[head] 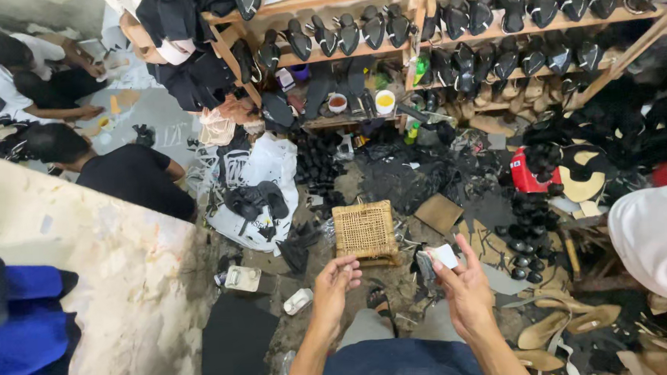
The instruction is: The person pours a liquid from a white container into a small cup, then uses a brush to apply the liquid to the surface of several black shoe parts. The person handles the parts one at a time, applying the liquid and placing them aside.
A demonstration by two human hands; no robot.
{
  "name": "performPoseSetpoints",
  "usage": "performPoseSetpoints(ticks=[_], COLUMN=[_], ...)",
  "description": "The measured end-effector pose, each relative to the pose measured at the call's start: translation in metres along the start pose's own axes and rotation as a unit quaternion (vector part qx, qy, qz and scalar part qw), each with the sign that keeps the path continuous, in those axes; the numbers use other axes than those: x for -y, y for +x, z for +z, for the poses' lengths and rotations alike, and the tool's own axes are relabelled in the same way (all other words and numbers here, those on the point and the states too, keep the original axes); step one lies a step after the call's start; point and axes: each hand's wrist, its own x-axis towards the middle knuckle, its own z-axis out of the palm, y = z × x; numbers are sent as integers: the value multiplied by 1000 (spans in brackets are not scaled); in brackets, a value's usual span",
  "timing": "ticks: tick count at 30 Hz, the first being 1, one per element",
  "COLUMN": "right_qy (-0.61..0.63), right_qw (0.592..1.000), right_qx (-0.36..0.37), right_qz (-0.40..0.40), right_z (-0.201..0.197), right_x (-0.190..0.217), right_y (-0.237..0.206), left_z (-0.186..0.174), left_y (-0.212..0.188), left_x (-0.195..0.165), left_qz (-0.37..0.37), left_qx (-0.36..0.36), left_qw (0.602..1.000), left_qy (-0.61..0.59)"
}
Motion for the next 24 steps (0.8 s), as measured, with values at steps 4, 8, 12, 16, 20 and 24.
performPoseSetpoints(ticks=[4,8,12,16,20,24], right_qy=[30,33,26,27,25,1], right_qw=[999,999,999,994,989,987], right_qx=[-13,-13,22,96,107,139], right_qz=[-11,18,33,37,98,82], right_z=[36,52,72,100,118,130], right_x=[22,33,45,66,106,154], right_y=[52,99,162,238,302,363], left_z=[3,16,30,57,102,151], left_y=[55,85,126,193,243,279], left_x=[-32,-31,-25,-40,-75,-112], left_qz=[-14,-46,-54,-12,-51,-30], left_qx=[17,11,12,13,-51,-60], left_qw=[1000,998,998,999,997,998], left_qy=[-4,-31,-42,-51,-9,2])
